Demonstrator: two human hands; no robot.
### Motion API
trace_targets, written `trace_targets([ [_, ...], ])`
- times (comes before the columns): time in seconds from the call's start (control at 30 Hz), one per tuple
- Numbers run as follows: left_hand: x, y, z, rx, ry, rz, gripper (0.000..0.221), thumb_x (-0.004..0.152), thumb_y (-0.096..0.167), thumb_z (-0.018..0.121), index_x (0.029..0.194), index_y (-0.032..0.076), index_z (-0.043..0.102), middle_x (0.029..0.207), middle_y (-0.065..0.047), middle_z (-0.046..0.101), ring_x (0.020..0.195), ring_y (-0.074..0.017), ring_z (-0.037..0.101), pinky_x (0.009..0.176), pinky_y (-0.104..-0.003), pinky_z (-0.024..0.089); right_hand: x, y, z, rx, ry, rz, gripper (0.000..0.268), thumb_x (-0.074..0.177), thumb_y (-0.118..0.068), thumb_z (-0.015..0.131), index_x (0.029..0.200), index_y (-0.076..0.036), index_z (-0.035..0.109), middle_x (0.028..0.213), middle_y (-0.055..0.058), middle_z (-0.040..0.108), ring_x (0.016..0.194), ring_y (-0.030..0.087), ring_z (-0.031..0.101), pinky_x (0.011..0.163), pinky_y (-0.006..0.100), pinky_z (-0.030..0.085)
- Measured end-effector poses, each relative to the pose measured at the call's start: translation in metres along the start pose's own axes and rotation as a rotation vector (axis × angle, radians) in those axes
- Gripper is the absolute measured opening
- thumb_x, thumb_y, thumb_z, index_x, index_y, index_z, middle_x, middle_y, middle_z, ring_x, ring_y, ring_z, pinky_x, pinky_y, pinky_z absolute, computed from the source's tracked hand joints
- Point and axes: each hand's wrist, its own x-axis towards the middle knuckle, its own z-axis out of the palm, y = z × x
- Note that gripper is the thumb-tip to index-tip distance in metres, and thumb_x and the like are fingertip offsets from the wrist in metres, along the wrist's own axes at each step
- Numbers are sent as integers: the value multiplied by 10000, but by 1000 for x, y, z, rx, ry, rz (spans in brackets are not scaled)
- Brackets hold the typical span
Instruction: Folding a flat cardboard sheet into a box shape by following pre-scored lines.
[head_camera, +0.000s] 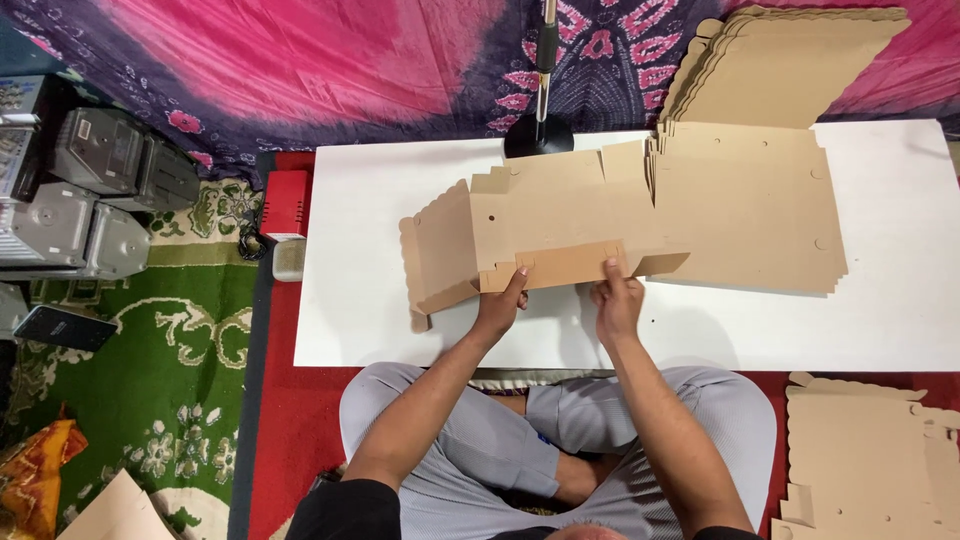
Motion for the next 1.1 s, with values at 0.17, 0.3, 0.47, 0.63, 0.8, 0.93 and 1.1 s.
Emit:
trace_targets([
  [0.17, -10, 22, 5, 55, -34, 18, 266, 1040, 241, 630, 841, 66, 627, 529, -28, 516, 483, -110, 576, 525, -254, 516, -30, 0, 26, -197, -151, 72, 286, 952, -241, 783, 769, -125, 597, 545, 11, 486, 408, 80, 420, 399, 225, 325],
  [0.3, 0, -11, -11, 148, -36, -1, 363, 1051, 331, 617, 791, 80, 654, 530, -26, 565, 507, -112, 606, 563, -275, 519, -5, 15, 2, -218, -108, 28, 330, 960, -244, 765, 713, -94, 607, 532, 18, 505, 394, 98, 443, 387, 243, 343],
  [0.47, 1, 0, -14, 104, 0, 39, 311, 1045, 278, 627, 807, 78, 637, 512, -35, 541, 487, -116, 586, 560, -268, 514, 3, -18, 3, -89, 27, -95, 372, 1000, -205, 732, 692, -105, 550, 544, -7, 375, 416, 91, 382, 431, 229, 294],
  [0.63, -5, 38, -7, 26, 15, 77, 253, 1031, 212, 630, 832, 56, 623, 517, -34, 519, 470, -122, 583, 523, -262, 522, -8, -38, 14, -147, 27, -201, 230, 959, -147, 805, 879, -47, 614, 688, 26, 473, 517, 107, 429, 488, 246, 375],
  [0.8, 11, 12, -21, -72, 41, 120, 174, 1011, 180, 650, 981, 11, 618, 598, -50, 534, 472, -133, 576, 498, -271, 538, -26, -61, 33, -35, -83, -120, 275, 1007, -230, 745, 998, -56, 533, 690, 17, 452, 590, 105, 468, 557, 222, 423],
  [0.93, 7, 28, -19, -81, 35, 132, 227, 1013, 183, 648, 1110, -22, 627, 648, -49, 538, 471, -126, 553, 489, -272, 541, 0, -32, 7, -1, -77, -77, 235, 1051, -229, 671, 933, -66, 551, 704, -26, 404, 621, 90, 491, 548, 213, 431],
  [1.1, 10, 15, -23, -104, 105, 102, 214, 991, 197, 684, 1041, -9, 654, 610, -24, 485, 475, -129, 546, 492, -277, 543, -7, -35, 11, -49, -63, -62, 181, 972, -119, 727, 853, -94, 592, 621, -55, 384, 513, 47, 391, 476, 195, 359],
])
